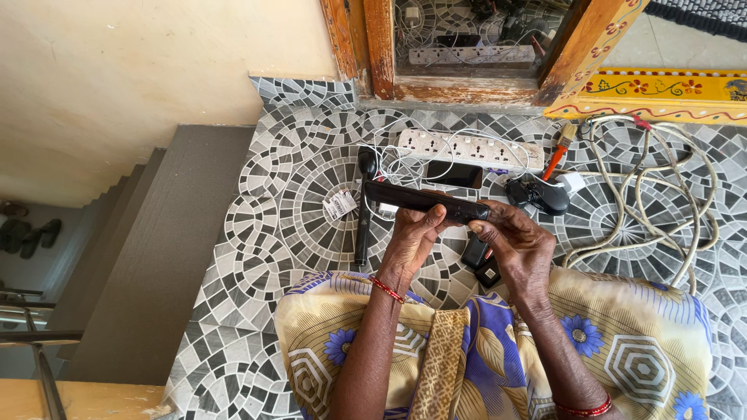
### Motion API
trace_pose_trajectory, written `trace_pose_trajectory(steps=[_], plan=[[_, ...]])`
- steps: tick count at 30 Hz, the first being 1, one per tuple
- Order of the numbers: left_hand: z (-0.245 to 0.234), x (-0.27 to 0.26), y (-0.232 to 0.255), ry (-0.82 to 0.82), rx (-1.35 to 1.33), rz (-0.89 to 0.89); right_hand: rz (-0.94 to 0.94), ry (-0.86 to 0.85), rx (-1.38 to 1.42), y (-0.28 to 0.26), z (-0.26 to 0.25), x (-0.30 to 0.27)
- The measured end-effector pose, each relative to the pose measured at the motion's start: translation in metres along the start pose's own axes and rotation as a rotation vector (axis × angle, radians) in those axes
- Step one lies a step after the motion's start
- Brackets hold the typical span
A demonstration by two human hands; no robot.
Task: The person sits on the floor and replaces batteries in several remote controls. They open the battery compartments, insert batteries, and close the compartments for each remote.
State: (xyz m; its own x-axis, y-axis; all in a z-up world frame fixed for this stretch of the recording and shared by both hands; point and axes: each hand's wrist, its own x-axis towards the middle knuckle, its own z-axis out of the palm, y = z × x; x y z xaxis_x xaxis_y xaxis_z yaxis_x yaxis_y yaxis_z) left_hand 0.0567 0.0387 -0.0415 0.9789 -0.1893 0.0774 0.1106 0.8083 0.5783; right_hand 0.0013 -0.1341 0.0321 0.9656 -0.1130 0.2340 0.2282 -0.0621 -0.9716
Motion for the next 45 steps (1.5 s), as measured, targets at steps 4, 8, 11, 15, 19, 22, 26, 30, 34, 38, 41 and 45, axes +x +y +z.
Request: trace_pose_trajectory(steps=[4,8,11,15,19,22,26,30,34,38,41,45], plan=[[0.012,-0.018,0.041,0.200,1.037,-0.243,0.023,0.010,0.064,0.015,-0.011,0.012],[0.041,-0.032,0.059,0.226,1.798,0.607,0.035,-0.010,0.000,0.017,-0.023,0.019],[0.054,-0.029,0.061,0.155,2.105,1.134,0.063,-0.067,-0.044,0.011,-0.025,0.023],[0.043,-0.025,0.058,-0.055,1.987,0.589,0.121,-0.147,-0.113,0.000,-0.022,0.024],[0.025,-0.021,0.044,-0.040,1.633,0.619,-0.135,-0.117,-0.076,-0.006,-0.010,0.020],[0.024,-0.018,0.025,-0.008,1.397,0.637,-0.217,-0.012,-0.027,-0.008,-0.001,0.011],[0.025,-0.022,0.002,0.019,1.353,0.632,-0.234,0.085,0.038,-0.007,0.003,0.003],[0.031,-0.025,-0.013,0.140,1.648,0.592,-0.214,0.167,0.120,-0.005,0.012,-0.002],[0.039,-0.036,-0.019,0.161,1.764,0.890,-0.129,0.187,0.333,-0.001,0.019,-0.007],[0.051,-0.038,-0.016,0.159,1.724,0.986,-0.069,0.211,0.279,-0.005,0.018,-0.003],[0.056,-0.037,-0.010,0.129,1.659,0.970,0.023,0.192,0.200,-0.013,0.011,-0.001],[0.060,-0.040,-0.006,0.028,1.461,0.793,-0.020,0.122,0.242,-0.023,0.005,-0.002]])
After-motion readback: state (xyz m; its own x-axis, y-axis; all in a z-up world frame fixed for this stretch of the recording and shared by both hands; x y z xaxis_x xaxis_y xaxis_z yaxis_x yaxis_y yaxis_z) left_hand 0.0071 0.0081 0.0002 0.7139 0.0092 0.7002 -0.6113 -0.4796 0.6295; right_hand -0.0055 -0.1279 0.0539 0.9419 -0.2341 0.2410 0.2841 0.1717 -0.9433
